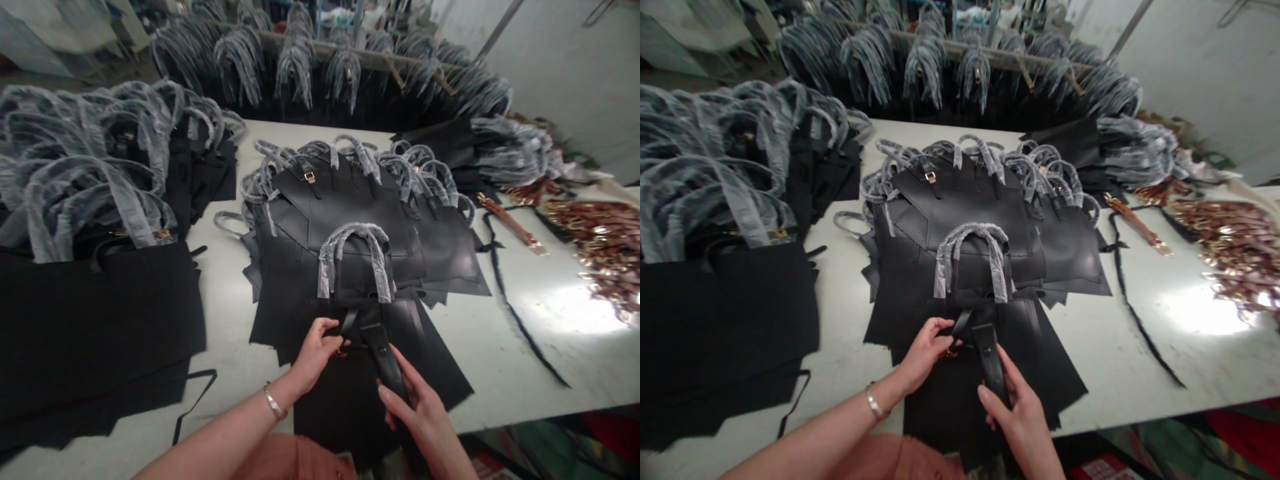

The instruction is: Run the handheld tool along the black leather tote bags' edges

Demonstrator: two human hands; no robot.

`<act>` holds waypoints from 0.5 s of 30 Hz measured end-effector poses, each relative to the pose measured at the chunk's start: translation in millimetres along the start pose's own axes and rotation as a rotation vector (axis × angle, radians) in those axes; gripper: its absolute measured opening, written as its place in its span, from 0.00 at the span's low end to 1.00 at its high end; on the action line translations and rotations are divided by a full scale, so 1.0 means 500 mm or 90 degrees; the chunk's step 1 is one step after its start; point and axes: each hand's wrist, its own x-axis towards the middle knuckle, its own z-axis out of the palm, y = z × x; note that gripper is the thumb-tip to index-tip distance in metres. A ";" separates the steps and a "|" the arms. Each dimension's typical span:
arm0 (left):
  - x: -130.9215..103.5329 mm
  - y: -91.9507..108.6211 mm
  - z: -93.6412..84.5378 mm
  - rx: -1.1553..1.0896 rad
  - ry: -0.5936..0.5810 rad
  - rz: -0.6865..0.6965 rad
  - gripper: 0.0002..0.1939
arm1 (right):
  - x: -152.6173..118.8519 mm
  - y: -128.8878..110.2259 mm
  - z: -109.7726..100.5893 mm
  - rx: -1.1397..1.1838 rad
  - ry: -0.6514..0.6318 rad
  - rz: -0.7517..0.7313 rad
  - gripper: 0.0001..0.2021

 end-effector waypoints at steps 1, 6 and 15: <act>-0.001 -0.003 -0.002 -0.004 -0.025 -0.013 0.20 | -0.003 0.006 0.002 0.001 -0.012 0.003 0.48; -0.001 -0.006 -0.005 0.022 -0.116 -0.018 0.17 | -0.025 0.021 0.006 0.001 -0.061 0.030 0.46; 0.014 -0.029 -0.013 0.018 -0.127 -0.026 0.18 | -0.004 0.000 0.028 0.066 -0.048 0.028 0.46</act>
